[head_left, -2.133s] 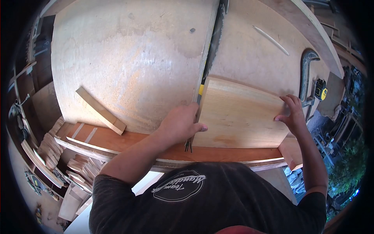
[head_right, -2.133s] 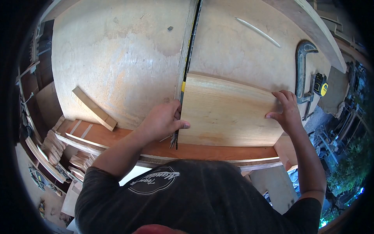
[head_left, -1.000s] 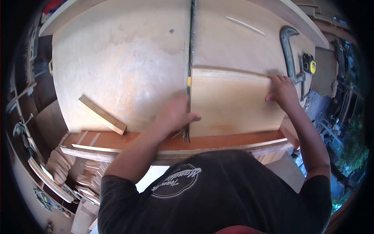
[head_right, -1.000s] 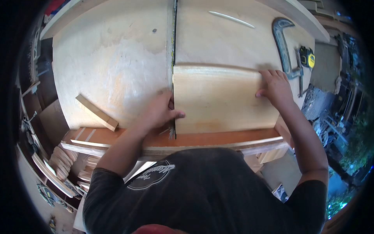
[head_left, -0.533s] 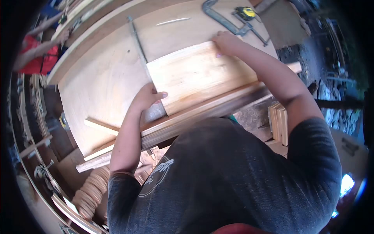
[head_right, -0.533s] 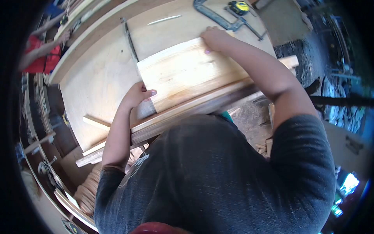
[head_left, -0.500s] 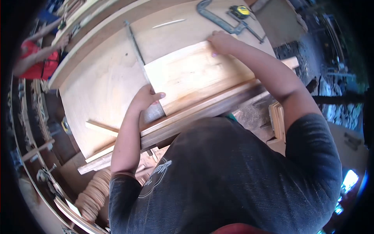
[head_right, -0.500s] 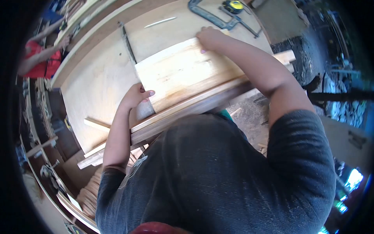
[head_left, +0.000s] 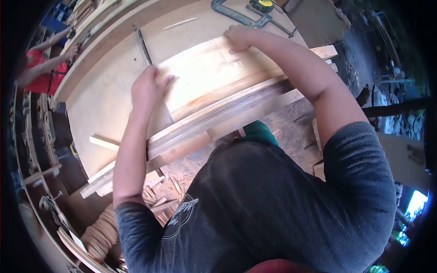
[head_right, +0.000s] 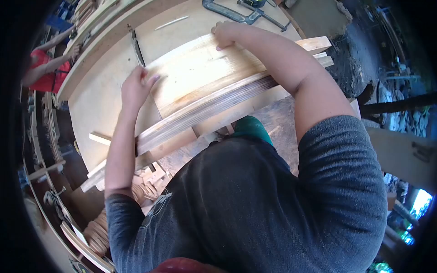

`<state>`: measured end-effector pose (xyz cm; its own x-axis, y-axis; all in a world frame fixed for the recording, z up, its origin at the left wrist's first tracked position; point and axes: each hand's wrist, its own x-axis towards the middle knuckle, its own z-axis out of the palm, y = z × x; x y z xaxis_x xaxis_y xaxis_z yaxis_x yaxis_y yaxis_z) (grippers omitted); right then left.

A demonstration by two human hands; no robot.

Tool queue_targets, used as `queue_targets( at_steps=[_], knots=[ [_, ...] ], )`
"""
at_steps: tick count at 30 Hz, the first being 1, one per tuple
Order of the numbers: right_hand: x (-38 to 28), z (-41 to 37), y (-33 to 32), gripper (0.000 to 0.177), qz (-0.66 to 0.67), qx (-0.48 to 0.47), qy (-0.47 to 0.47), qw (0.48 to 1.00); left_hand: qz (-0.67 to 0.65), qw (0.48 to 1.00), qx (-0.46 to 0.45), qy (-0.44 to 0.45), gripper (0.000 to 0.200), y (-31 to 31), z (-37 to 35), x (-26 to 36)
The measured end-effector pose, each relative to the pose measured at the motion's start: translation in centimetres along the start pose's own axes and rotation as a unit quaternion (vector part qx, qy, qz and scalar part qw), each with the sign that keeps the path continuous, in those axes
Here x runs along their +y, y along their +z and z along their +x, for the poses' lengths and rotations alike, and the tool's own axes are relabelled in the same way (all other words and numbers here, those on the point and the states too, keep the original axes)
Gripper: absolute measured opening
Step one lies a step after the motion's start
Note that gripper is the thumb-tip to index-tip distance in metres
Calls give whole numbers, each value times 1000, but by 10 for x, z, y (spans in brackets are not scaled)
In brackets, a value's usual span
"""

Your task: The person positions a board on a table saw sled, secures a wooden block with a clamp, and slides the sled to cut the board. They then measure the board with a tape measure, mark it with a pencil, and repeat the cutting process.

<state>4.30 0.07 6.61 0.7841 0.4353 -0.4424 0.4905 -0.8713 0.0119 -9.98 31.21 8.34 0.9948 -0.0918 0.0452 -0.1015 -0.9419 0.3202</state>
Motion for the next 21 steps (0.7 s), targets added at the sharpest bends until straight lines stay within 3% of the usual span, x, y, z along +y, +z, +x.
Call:
queue_targets(
  at_steps=[1, 3, 8, 9, 11, 13, 16, 18, 19, 20, 21],
  knots=[
    [-1, -1, -1, 79, -5, 1, -5, 1000, -16, 994, 53, 93, 49, 12, 12, 3],
    [1, 2, -5, 80, -16, 1, -17, 1000, 15, 988, 30, 153, 62, 31, 46, 29],
    [13, 12, -29, 92, -33, -121, -77, 989, 23, 993, -82, 87, 95, 78, 113, 89],
    [18, 15, -31, 92, -28, -124, -80, 989, 25, 992, -88, 85, 95, 82, 117, 98],
    [31, 21, -34, 96, 2, -158, -121, 980, 13, 981, -186, 51, 102, 84, 119, 118],
    [47, 23, -37, 97, 15, -177, -148, 973, 9, 982, -180, 49, 100, 87, 118, 121],
    [74, 10, -49, 91, 66, -121, -162, 977, 21, 982, -184, 37, 98, 86, 121, 127],
    [123, 2, -10, 51, 19, 108, -255, 961, 57, 977, -204, 14, 95, 85, 122, 135],
    [146, -10, -35, 70, 123, -138, -215, 959, 57, 976, -209, 5, 95, 84, 124, 137],
    [171, -25, -59, 90, 215, -376, -159, 887, 82, 971, -223, 11, 94, 83, 126, 139],
    [202, -44, -48, 92, 168, -409, -189, 877, 106, 966, -233, 19, 93, 82, 129, 141]
  ],
)
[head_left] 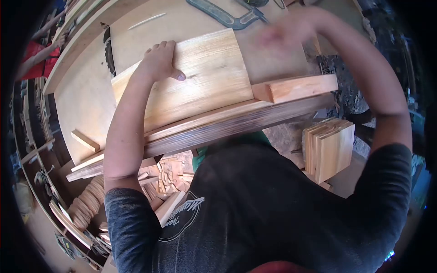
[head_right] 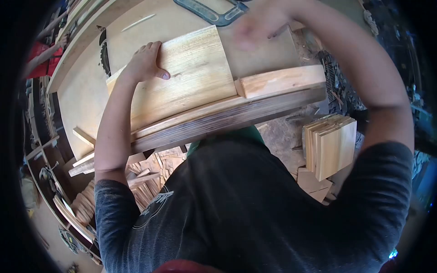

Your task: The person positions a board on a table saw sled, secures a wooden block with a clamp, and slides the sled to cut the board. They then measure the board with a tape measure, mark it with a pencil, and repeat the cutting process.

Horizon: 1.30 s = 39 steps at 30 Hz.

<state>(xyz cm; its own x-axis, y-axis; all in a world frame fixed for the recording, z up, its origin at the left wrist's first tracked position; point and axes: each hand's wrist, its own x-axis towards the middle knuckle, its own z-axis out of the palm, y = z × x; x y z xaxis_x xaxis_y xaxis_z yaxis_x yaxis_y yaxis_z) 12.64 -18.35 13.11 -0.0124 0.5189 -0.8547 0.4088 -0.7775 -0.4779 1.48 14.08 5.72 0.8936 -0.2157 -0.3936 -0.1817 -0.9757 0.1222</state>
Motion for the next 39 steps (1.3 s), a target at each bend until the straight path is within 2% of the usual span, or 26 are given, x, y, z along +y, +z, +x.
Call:
queue_targets(
  at_steps=[1, 3, 4, 5, 6, 9, 12, 22, 28, 30, 31, 33, 37, 39],
  knots=[
    [30, -25, 18, 101, 32, -6, -89, 996, -2, 1000, -2, -5, 93, -4, 2, 3],
    [49, -57, 56, 112, 159, -50, -73, 983, 22, 998, -48, -35, 107, -8, 4, 10],
    [48, -66, 71, 105, 158, -44, -111, 980, 20, 998, -52, -43, 107, -11, 5, 12],
    [52, -68, 80, 106, 96, -2, -131, 987, 25, 997, -59, -47, 106, -12, 5, 13],
    [47, -68, 86, 106, 95, -8, -137, 986, 32, 996, -66, -50, 105, -12, 6, 15],
    [29, -73, 95, 93, 182, 63, -66, 979, 38, 996, -54, -52, 105, -8, 7, 14],
    [37, -70, 96, 90, 161, 76, -98, 979, 38, 997, -53, -48, 104, -6, 9, 12],
    [40, -64, 93, 89, 151, 71, -110, 980, 30, 998, -34, -53, 100, -5, 7, 12],
    [47, -57, 93, 94, 140, 60, -129, 980, 53, 995, -47, -66, 100, -7, 5, 18],
    [44, -58, 92, 100, 162, 40, -109, 980, 92, 994, -19, -61, 82, -2, 3, 21],
    [43, -58, 91, 100, 161, 41, -110, 980, 94, 993, -18, -62, 82, 3, 0, 20],
    [43, -58, 90, 101, 158, 29, -105, 981, 144, 979, 142, 1, 79, 11, -7, 21],
    [46, -60, 92, 99, 153, 44, -120, 980, 142, 985, 102, 4, 63, 3, -15, 34],
    [50, -56, 93, 102, 168, 32, -140, 975, -18, 1000, 7, 12, 39, 5, -18, 29]
  ],
)
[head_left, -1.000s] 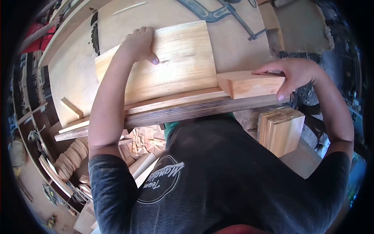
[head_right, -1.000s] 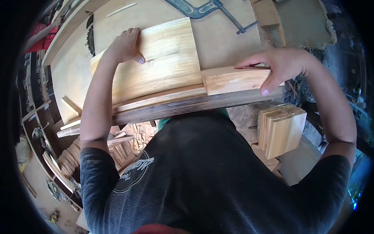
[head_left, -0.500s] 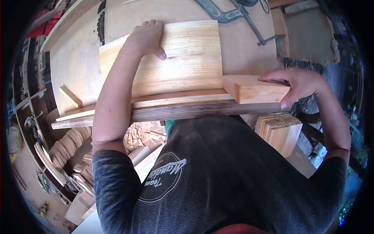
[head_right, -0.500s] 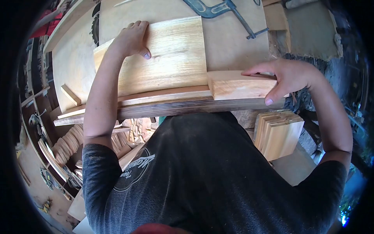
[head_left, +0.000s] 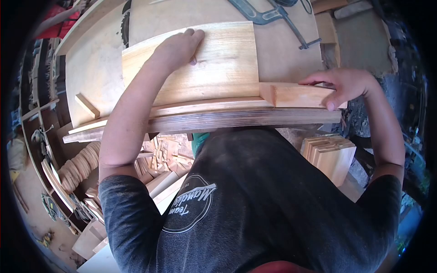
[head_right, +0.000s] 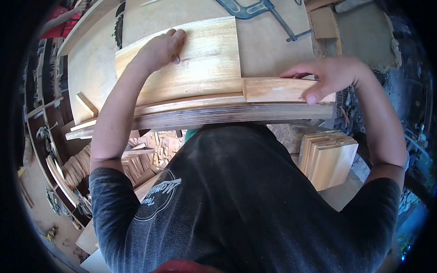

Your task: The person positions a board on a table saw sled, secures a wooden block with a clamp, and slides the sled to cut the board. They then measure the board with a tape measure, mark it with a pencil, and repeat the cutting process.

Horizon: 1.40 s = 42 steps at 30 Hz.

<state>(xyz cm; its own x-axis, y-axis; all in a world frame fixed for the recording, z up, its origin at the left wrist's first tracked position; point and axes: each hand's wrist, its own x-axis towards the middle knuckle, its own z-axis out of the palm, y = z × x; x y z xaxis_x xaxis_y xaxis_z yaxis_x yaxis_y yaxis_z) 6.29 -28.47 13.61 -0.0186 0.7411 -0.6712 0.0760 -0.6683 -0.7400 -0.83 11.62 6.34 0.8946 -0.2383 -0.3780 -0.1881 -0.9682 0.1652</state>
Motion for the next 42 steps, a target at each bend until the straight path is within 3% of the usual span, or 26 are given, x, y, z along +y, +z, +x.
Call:
queue_targets(
  at_steps=[1, 3, 6, 9, 13, 14, 17, 21, 27, 29, 34, 37, 42],
  knots=[
    [4, 2, -3, 102, -2, 2, -2, 1000, 3, 1000, 2, -1, 39, 0, -3, -1],
    [13, 7, -10, 108, -40, -17, -56, 997, -9, 999, -33, 41, 17, 1, -8, -1],
    [20, 16, -22, 104, -87, -31, -52, 994, -29, 998, -41, 45, 10, 6, -14, 3],
    [23, 28, -32, 98, -113, -36, -38, 992, -23, 998, -16, 58, 13, 8, -25, 15],
    [31, 46, -45, 93, -143, -66, -72, 985, -12, 998, -54, 9, 30, 0, -37, 38],
    [33, 48, -46, 96, -149, -57, -59, 985, -39, 999, 11, 14, 26, 10, -40, 37],
    [35, 51, -49, 100, -135, -62, -44, 988, -55, 998, 30, 7, 27, 12, -46, 38],
    [38, 55, -52, 98, -59, -95, -59, 992, -69, 997, 28, -1, 27, 14, -48, 35],
    [35, 62, -56, 88, -64, -121, -71, 988, -111, 993, 33, 1, 26, 7, -49, 45],
    [36, 65, -56, 85, -58, -120, -71, 989, -249, 968, 1, 29, 27, 8, -43, 58],
    [31, 70, -57, 77, -66, -119, -76, 988, -367, 918, 48, 145, 33, 31, -21, 104],
    [30, 72, -60, 77, -56, -123, -76, 988, -386, 897, 14, 215, 51, 34, -11, 116],
    [34, 80, -65, 70, -20, -142, -44, 989, -368, 903, -3, 222, 50, 49, -5, 121]
  ],
)
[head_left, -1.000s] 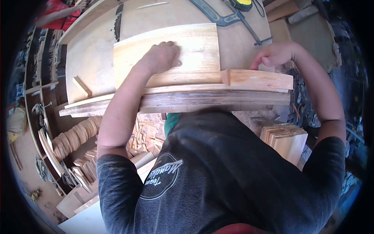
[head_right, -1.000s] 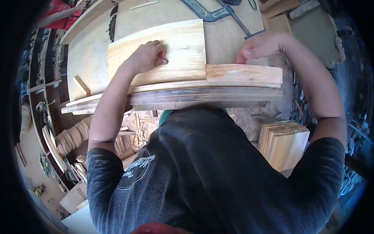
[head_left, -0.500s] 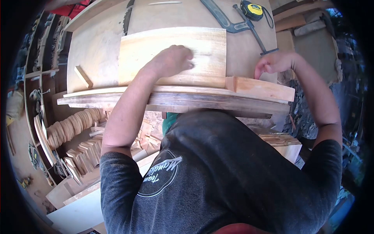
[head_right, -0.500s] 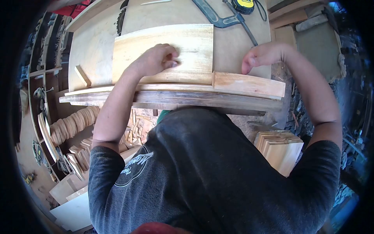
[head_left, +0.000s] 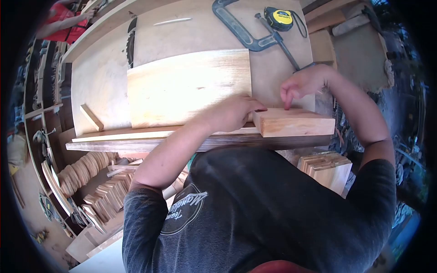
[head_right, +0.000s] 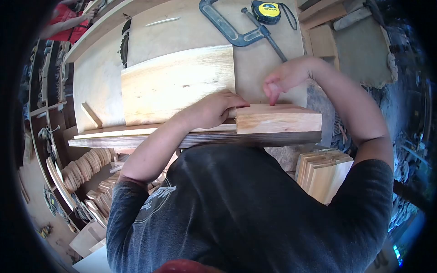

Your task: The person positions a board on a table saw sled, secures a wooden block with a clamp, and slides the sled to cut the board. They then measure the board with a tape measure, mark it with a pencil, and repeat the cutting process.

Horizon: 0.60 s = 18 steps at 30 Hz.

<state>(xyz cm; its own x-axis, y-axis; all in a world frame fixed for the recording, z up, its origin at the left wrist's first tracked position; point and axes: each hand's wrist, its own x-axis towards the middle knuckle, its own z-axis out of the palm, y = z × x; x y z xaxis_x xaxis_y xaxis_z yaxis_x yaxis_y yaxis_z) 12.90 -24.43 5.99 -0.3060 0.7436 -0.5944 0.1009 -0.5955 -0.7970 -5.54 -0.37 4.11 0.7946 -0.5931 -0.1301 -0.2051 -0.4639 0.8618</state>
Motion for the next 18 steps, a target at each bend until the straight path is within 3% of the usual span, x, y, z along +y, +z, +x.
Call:
queue_targets(
  at_steps=[2, 3, 4, 5, 6, 10, 12, 16, 18],
  knots=[
    [-4, 6, -3, 70, 16, 11, -17, 1000, 7, 1000, -16, -12, 49, -2, 2, -2],
    [-12, 10, -5, 66, -112, 149, 4, 983, 13, 999, -29, -23, 49, -2, 3, -2],
    [-13, 11, -7, 63, -235, 279, 27, 931, 7, 999, -33, -24, 49, -3, 4, -1],
    [4, 21, -14, 61, -366, 381, -46, 848, 12, 1000, -24, -8, 48, -5, 4, 1],
    [21, 31, -21, 61, -482, 468, -118, 731, 18, 1000, -16, 8, 47, -5, 4, 1],
    [15, 54, -38, 60, -518, 454, -78, 721, 17, 999, -29, -23, 46, -4, 5, -1],
    [9, 59, -44, 61, -548, 432, -37, 716, 5, 1000, -20, 8, 47, -3, 4, -4],
    [2, 61, -57, 59, -525, 483, -74, 697, -9, 1000, -26, -1, 46, -9, 5, 1],
    [-3, 62, -66, 55, -520, 456, 16, 722, -17, 999, -44, -17, 47, -11, 4, 4]
  ],
)
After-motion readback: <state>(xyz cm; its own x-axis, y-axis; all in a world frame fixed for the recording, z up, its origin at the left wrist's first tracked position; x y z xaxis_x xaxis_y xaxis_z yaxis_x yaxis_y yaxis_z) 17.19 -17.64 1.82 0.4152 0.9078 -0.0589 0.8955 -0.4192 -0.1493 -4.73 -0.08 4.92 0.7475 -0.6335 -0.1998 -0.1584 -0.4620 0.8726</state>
